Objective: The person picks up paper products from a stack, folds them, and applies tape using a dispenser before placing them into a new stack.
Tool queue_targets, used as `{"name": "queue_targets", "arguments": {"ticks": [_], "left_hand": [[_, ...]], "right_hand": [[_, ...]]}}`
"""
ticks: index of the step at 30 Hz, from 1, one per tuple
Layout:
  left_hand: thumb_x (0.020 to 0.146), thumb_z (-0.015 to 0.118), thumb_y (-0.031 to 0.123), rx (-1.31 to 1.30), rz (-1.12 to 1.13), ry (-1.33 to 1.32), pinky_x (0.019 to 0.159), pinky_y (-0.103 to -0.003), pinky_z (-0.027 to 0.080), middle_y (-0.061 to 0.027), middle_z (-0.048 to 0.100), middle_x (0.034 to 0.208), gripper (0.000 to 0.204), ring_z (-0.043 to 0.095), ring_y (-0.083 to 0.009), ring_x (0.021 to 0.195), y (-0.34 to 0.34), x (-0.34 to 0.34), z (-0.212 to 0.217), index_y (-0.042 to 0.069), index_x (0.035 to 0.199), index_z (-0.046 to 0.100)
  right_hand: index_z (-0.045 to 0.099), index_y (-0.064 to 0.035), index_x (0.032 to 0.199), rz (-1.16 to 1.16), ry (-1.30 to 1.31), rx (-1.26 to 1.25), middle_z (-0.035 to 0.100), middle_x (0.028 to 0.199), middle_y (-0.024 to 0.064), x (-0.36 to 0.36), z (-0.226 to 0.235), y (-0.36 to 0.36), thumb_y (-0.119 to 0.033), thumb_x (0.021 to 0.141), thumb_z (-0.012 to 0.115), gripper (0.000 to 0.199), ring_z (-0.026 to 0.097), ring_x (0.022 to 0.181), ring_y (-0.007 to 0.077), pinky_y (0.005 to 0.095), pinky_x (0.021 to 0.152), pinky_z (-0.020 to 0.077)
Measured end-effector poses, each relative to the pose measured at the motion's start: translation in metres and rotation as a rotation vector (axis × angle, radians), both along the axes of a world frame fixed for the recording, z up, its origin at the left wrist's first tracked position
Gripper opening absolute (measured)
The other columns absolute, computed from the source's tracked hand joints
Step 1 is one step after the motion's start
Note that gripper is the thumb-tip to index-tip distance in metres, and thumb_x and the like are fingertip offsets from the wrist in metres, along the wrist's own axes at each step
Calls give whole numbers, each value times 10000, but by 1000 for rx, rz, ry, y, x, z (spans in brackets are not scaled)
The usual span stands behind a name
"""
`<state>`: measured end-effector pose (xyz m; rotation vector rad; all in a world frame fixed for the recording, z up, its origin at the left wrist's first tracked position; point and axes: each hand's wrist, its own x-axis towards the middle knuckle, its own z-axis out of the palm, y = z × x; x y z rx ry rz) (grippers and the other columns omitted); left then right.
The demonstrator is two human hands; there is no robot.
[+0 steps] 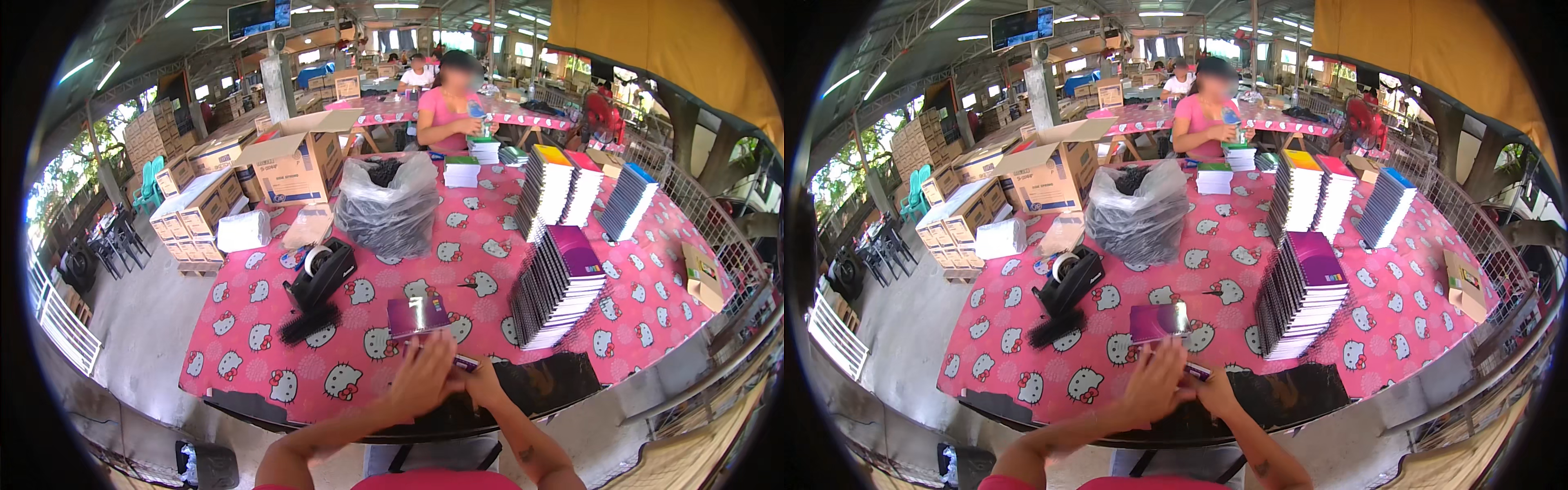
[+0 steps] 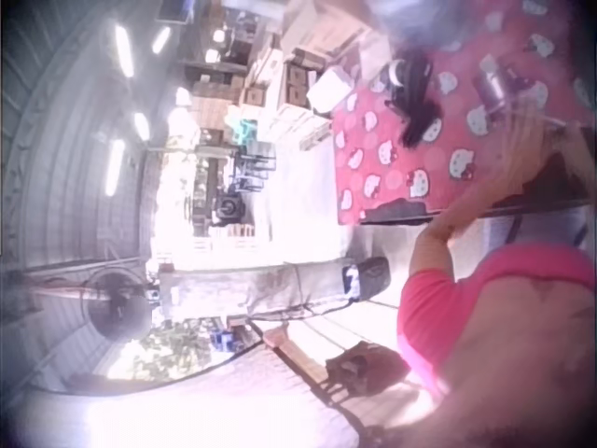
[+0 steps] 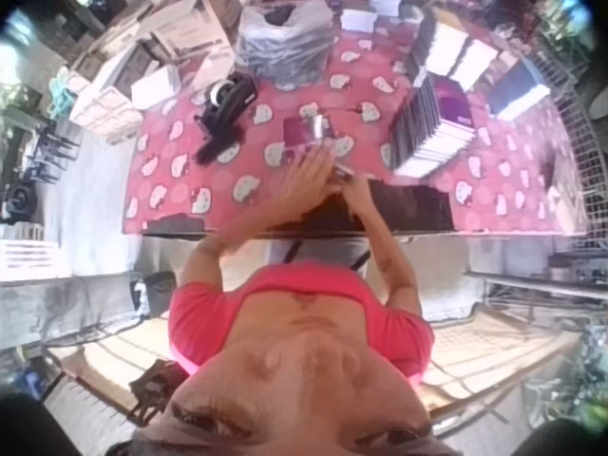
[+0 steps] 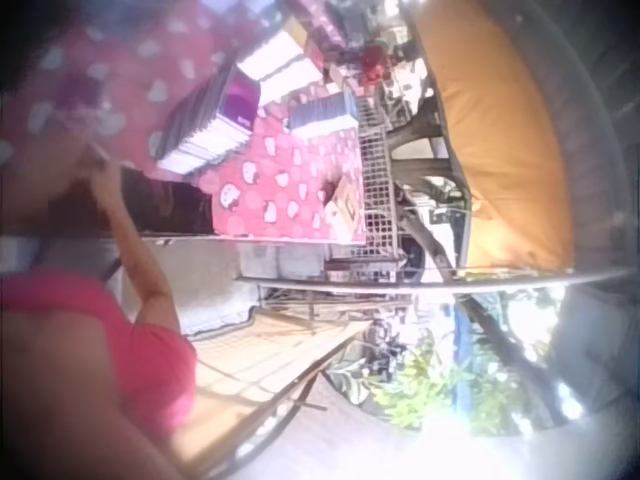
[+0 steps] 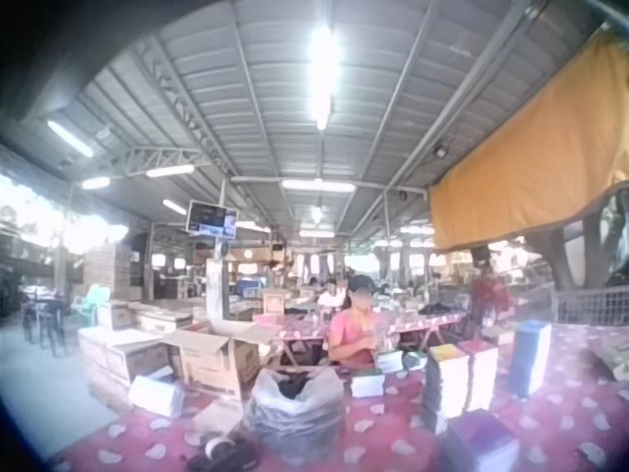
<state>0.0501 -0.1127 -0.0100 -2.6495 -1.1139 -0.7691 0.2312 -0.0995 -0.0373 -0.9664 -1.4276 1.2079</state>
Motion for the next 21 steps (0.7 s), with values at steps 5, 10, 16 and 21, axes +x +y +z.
{"name": "queue_targets", "arguments": {"ticks": [5, 10, 16, 21], "left_hand": [[975, 569, 433, -79, -79, -39, 1153, -548, 286, -211, 436, 1513, 665, 398, -357, 1422, -14, -3, -23, -33, 1435, 459], [989, 579, 342, -155, -127, -23, 1165, -527, 291, -203, 454, 1497, 532, 402, -344, 1426, 38, -6, -9, -10, 1383, 516], [956, 633, 304, -144, -111, -12, 1178, -572, 244, -178, 424, 1522, 512, 361, -343, 1459, 17, 3, 0, 13, 1365, 532], [983, 591, 294, -143, -75, -144, 1166, -543, 283, -162, 498, 1467, 404, 426, -329, 1409, -1, 6, -13, 66, 1316, 579]], "right_hand": [[660, -8, 1177, -10, 44, -2, 707, 1023, -4, 1, -21, 11, -6, 942, 642, 236, 625, 938, 83, 287, 847, 520], [661, -13, 1160, 89, -27, 46, 699, 1014, 1, 5, -39, 16, 12, 927, 648, 235, 618, 937, 84, 287, 842, 515], [676, -8, 1174, 58, -110, 67, 721, 1081, 86, 12, -43, 15, 1, 870, 692, 305, 655, 991, 138, 310, 876, 519], [657, -19, 1226, 19, -96, 107, 714, 1097, 122, 12, -58, 25, -52, 884, 673, 344, 670, 1015, 201, 349, 909, 517]]}}
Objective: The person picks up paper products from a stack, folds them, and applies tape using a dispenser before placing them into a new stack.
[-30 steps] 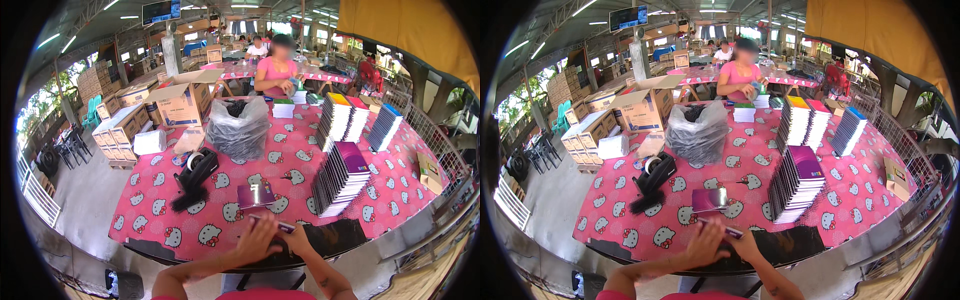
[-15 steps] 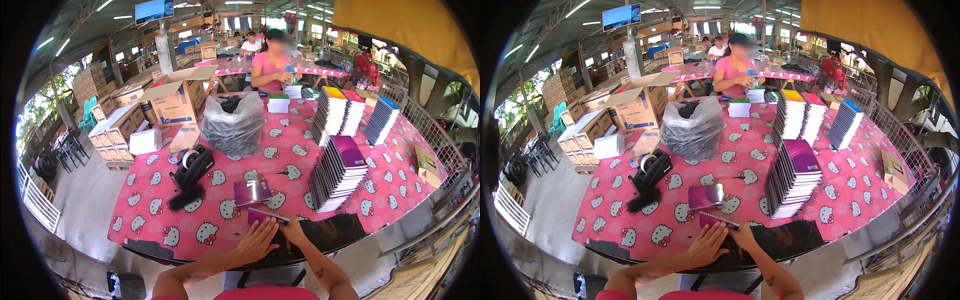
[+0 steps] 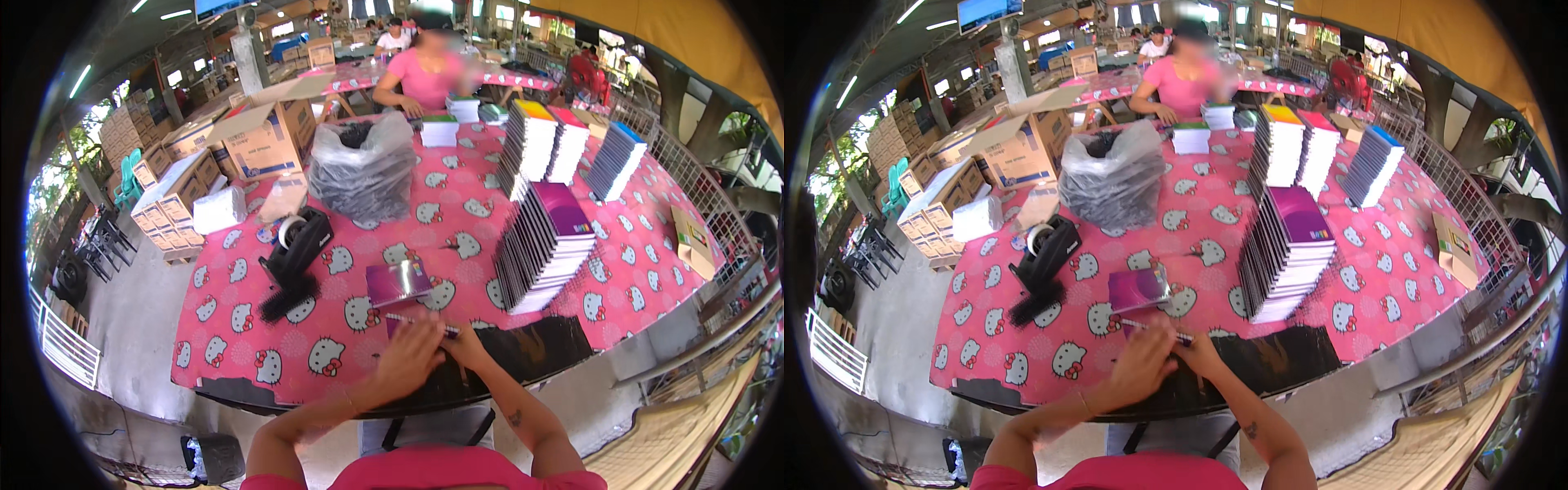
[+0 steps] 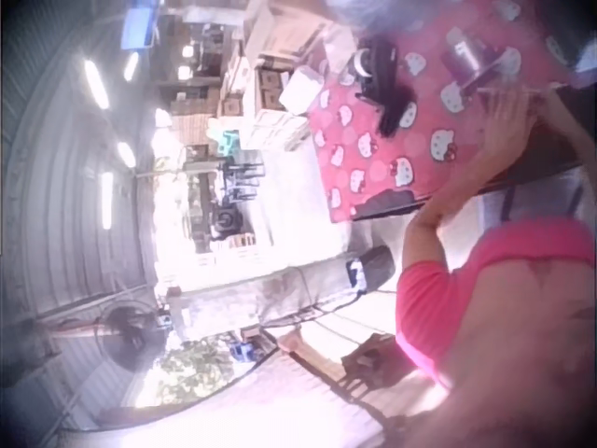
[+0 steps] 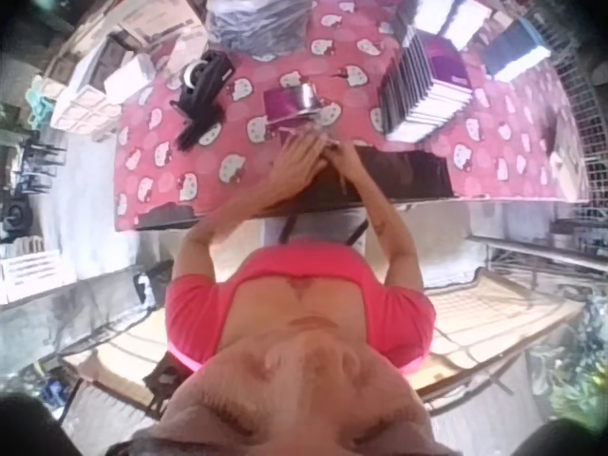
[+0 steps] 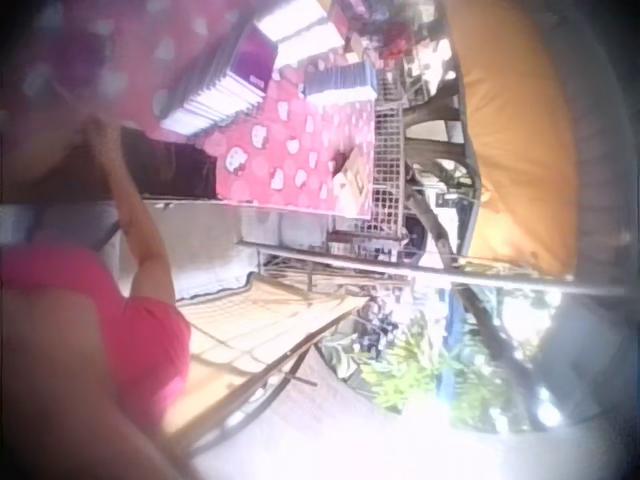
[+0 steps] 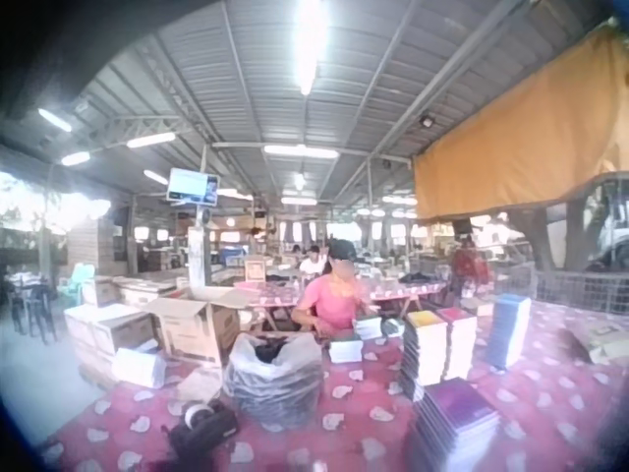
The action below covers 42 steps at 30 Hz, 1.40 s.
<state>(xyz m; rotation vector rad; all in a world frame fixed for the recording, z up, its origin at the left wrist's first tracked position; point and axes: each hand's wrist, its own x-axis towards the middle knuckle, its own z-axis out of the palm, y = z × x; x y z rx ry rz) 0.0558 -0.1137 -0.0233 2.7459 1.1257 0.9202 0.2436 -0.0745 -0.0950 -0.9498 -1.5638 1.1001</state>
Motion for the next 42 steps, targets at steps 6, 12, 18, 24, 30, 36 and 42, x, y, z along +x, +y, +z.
{"name": "queue_targets", "arguments": {"ticks": [6, 12, 18, 24, 30, 36, 42], "left_hand": [[924, 669, 187, -23, -91, -33, 1088, -507, 371, -82, 678, 1059, 314, 635, -281, 1011, 39, -7, 11, 77, 1216, 639], [919, 679, 171, 45, -53, -145, 1059, -487, 388, -55, 664, 979, 249, 630, -270, 964, 29, 6, 25, 96, 1156, 656], [927, 677, 197, 2, -73, -125, 1070, -487, 376, -52, 660, 942, 212, 627, -257, 944, 33, 4, 13, 120, 1124, 680], [914, 689, 194, 68, -59, -141, 1035, -474, 396, -55, 657, 920, 174, 621, -265, 909, 31, 8, 13, 117, 1069, 687], [892, 701, 190, 2, -76, -136, 841, -446, 448, -71, 649, 903, 166, 610, -289, 905, 31, 6, 19, 86, 1019, 675], [875, 698, 140, 96, -79, -44, 776, -444, 470, -94, 642, 889, 177, 610, -315, 875, 22, 15, 26, 64, 1028, 654], [932, 656, 72, -719, -134, -717, 851, -407, 552, -148, 679, 1157, 255, 668, -306, 1082, 14, 24, 125, -2, 1176, 636]], "right_hand": [[659, -20, 1242, -47, -236, 68, 701, 1135, 110, 8, 51, -17, -30, 825, 764, 430, 653, 1069, 182, 340, 932, 516], [703, -7, 1167, -122, -251, -32, 741, 956, 102, 24, 69, -31, -70, 835, 793, 350, 717, 822, 170, 289, 776, 564], [722, 29, 1091, -105, -46, -133, 739, 903, 68, 28, 75, -36, -71, 909, 732, 208, 670, 750, 93, 269, 692, 550], [710, 43, 1057, 48, -69, -142, 696, 837, 32, 56, 56, -19, -51, 948, 673, 149, 594, 677, 55, 230, 545, 469], [659, 16, 931, 34, -193, 100, 666, 807, 95, 45, 65, -12, -49, 867, 714, 107, 653, 712, 155, 328, 620, 518], [591, 4, 927, -348, -360, 217, 613, 798, 153, 23, 68, -22, -50, 794, 713, 189, 649, 684, 306, 374, 638, 532], [587, -13, 1229, -472, -165, 376, 616, 1045, 155, -5, 167, -70, -69, 853, 705, 398, 622, 959, 289, 356, 813, 518]]}}
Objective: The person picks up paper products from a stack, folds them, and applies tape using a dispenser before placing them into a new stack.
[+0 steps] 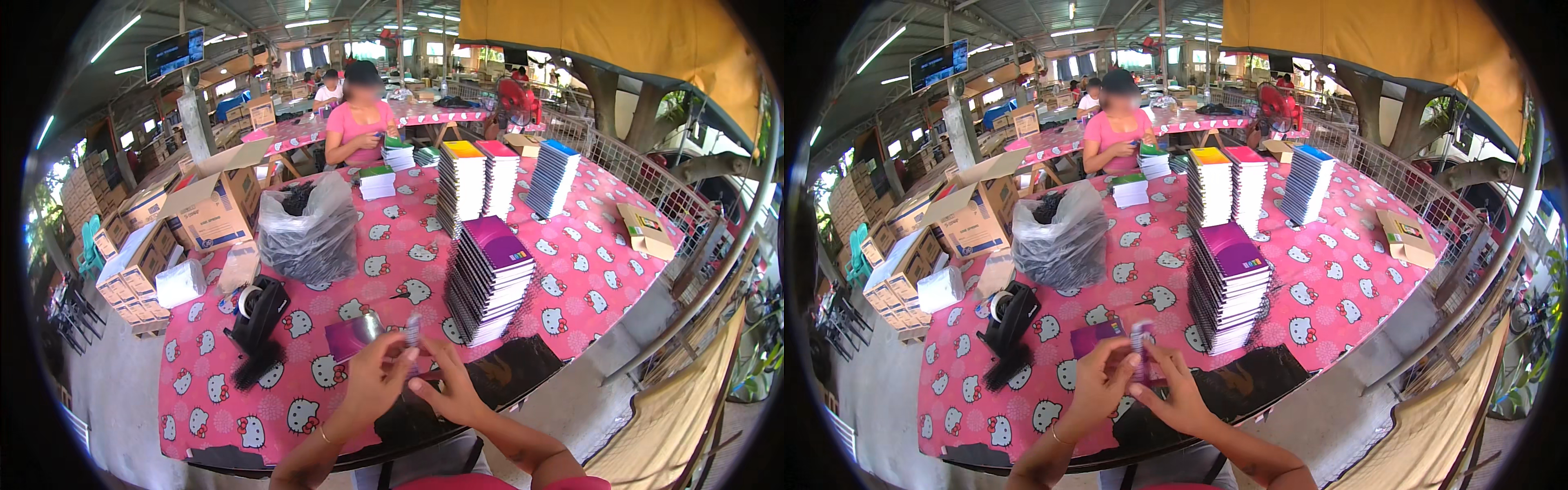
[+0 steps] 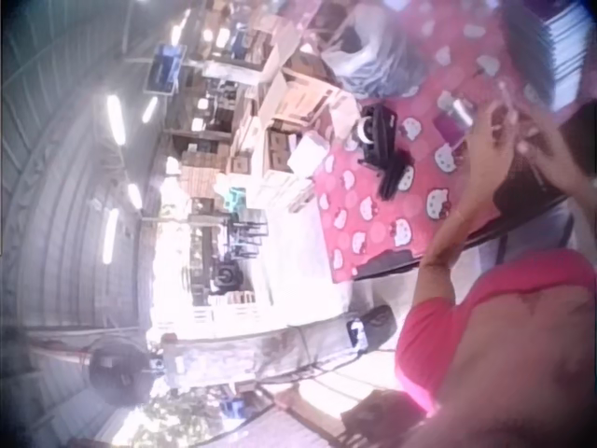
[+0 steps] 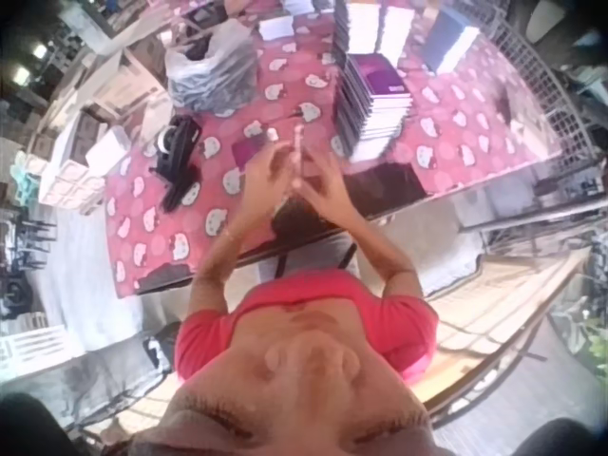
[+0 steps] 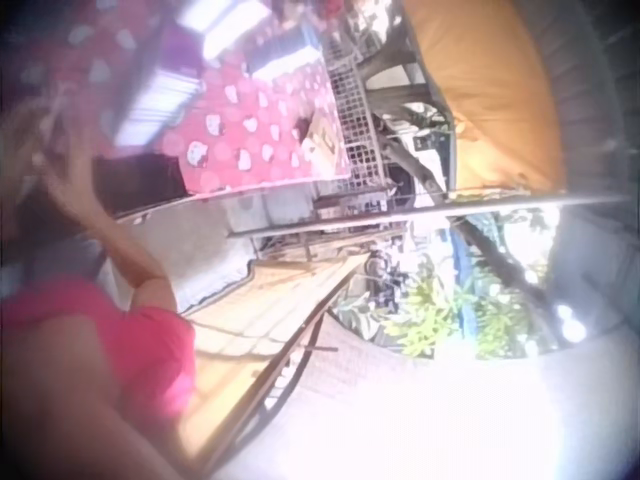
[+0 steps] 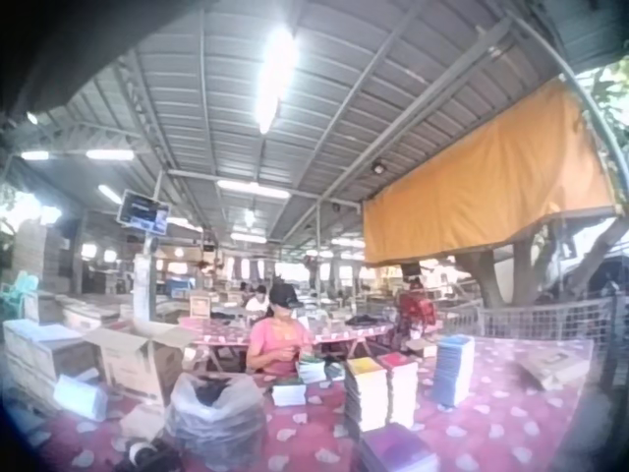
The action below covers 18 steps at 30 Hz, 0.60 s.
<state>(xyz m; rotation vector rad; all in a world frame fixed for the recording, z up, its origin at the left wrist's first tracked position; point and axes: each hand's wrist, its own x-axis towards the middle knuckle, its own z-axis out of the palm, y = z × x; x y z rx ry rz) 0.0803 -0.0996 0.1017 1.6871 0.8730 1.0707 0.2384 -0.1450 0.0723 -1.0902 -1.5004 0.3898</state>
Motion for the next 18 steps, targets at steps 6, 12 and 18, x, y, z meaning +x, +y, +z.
{"name": "queue_targets", "arguments": {"ticks": [6, 12, 18], "left_hand": [[942, 650, 50, 609, 57, -10, 886, -335, 531, -172, 668, 1199, 246, 680, -263, 1061, 13, 6, 52, 2, 1182, 669], [939, 657, 58, 501, -40, 82, 797, -327, 537, -147, 681, 1071, 200, 682, -245, 928, 30, -1, 22, 1, 1129, 685], [914, 700, 104, 369, -104, 297, 706, -335, 539, -130, 658, 972, 231, 663, -240, 807, 40, -35, -26, 21, 1129, 684]], "right_hand": [[393, -8, 1495, -137, 161, 83, 614, 1262, 116, 84, 84, 31, -127, 969, 667, 605, 558, 1200, 219, 341, 1063, 418], [534, -42, 1419, -183, -47, -263, 666, 916, 98, 205, 120, 107, -205, 920, 717, 556, 633, 866, 169, 308, 777, 505], [701, -2, 1203, -409, -571, -363, 699, 1019, 200, 204, 113, 119, -364, 829, 765, 524, 686, 949, 326, 408, 842, 535]]}}
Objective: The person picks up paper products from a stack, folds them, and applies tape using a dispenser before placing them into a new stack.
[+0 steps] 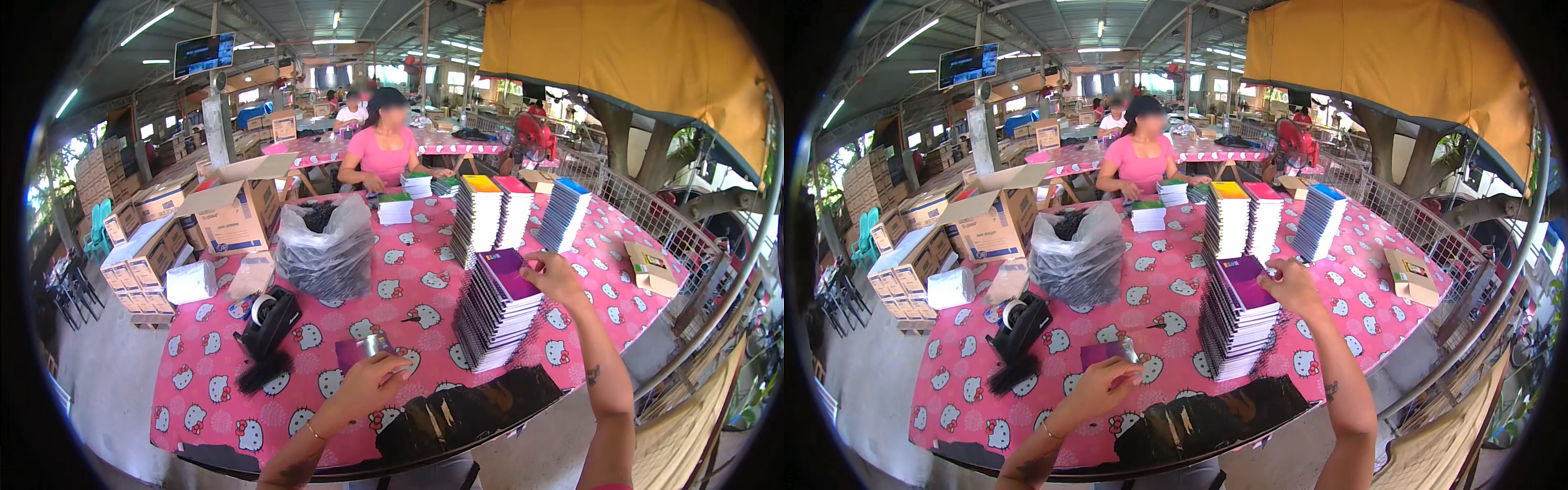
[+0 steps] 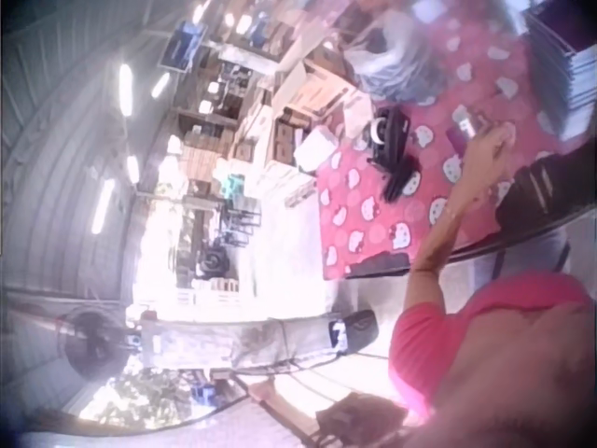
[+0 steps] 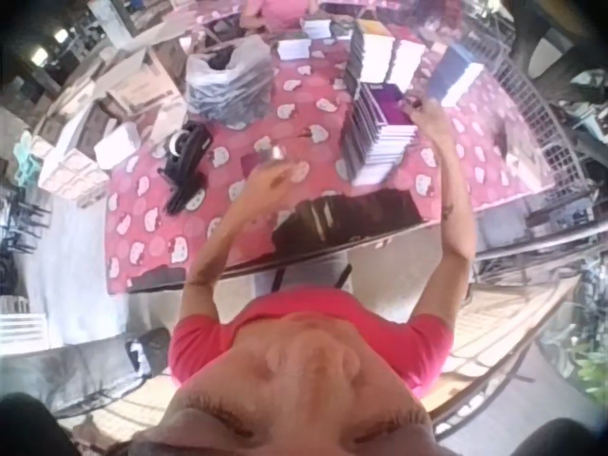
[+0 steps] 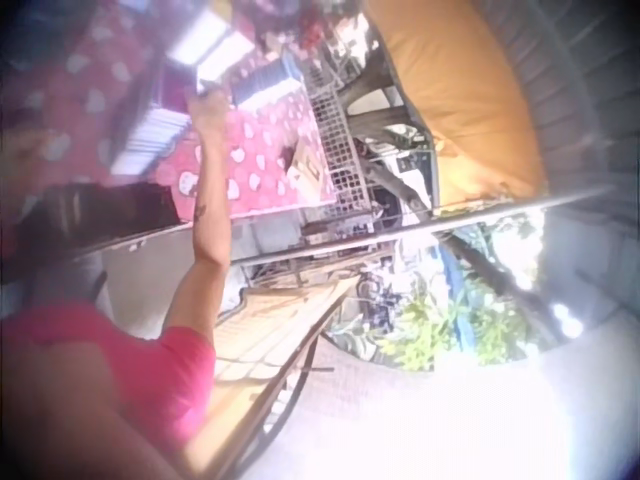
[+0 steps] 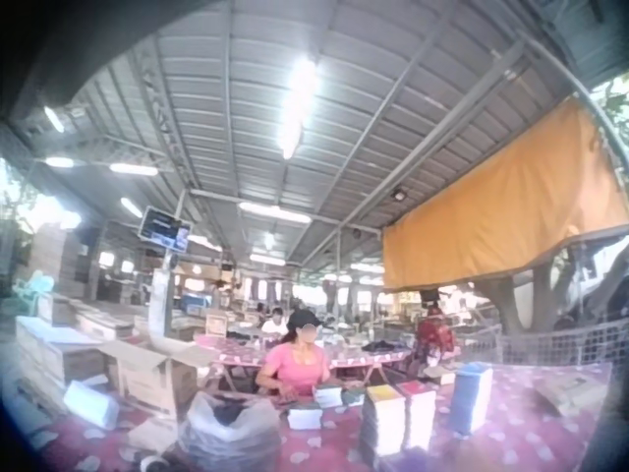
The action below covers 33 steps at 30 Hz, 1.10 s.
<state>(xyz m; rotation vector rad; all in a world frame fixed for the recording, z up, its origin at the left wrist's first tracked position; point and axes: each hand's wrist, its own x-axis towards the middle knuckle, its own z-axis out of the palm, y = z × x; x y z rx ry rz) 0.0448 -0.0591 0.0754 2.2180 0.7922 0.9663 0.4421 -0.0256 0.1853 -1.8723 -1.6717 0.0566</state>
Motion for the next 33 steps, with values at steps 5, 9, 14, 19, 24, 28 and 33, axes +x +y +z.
{"name": "queue_targets", "arguments": {"ticks": [5, 9, 14, 19, 24, 28, 33], "left_hand": [[875, 729, 158, 295, 228, 149, 766, -403, 547, -127, 653, 1019, 292, 653, -300, 894, 15, -32, -38, 67, 1149, 686], [844, 674, 135, 531, 356, 447, 802, -420, 550, -147, 639, 1092, 323, 625, -338, 1013, 35, -28, -77, 41, 1153, 662], [819, 605, 111, 766, 376, 594, 798, -401, 554, -126, 633, 1076, 380, 623, -294, 959, 52, -49, -133, 41, 1191, 635], [805, 635, 134, 667, 418, 455, 831, -426, 510, -98, 616, 1075, 414, 597, -276, 983, 38, -36, -75, 62, 1212, 617], [777, 688, 138, 469, 333, 518, 900, -455, 462, -110, 595, 1132, 462, 562, -291, 1071, -18, -37, -53, 67, 1226, 605], [863, 706, 167, 476, 218, 304, 1007, -485, 434, -193, 549, 1294, 535, 519, -348, 1217, -31, -9, -79, 36, 1354, 536], [905, 727, 258, -106, 408, -185, 1112, -513, 372, -265, 471, 1435, 689, 435, -436, 1342, -51, -19, -107, 7, 1469, 421]], "right_hand": [[580, -53, 1385, 51, -202, -20, 551, 1392, 198, -36, 16, 10, -628, 855, 641, 785, 538, 1288, 357, 503, 1089, 395], [517, -11, 1420, 188, -411, -25, 497, 1472, 204, -40, -3, 52, -752, 821, 574, 955, 471, 1371, 373, 568, 1152, 307], [618, -42, 1279, 206, -414, -348, 613, 1313, 218, -51, 12, 75, -685, 784, 637, 811, 578, 1246, 365, 583, 1080, 389], [582, -76, 1342, 95, -694, 267, 597, 1334, 208, -55, -7, 44, -625, 818, 676, 765, 581, 1229, 379, 466, 1029, 468], [533, -45, 1362, 805, 3, 162, 574, 1336, 185, -163, -44, -58, -382, 785, 847, 739, 563, 1232, 352, 446, 1024, 458], [598, -49, 1295, 679, 537, -142, 679, 1134, 166, -171, -217, -85, -287, 847, 812, 551, 661, 1058, 254, 371, 918, 513], [686, -31, 1153, 482, 718, -143, 733, 990, 76, -206, -253, -82, -140, 896, 760, 289, 671, 939, 147, 314, 851, 521]]}}
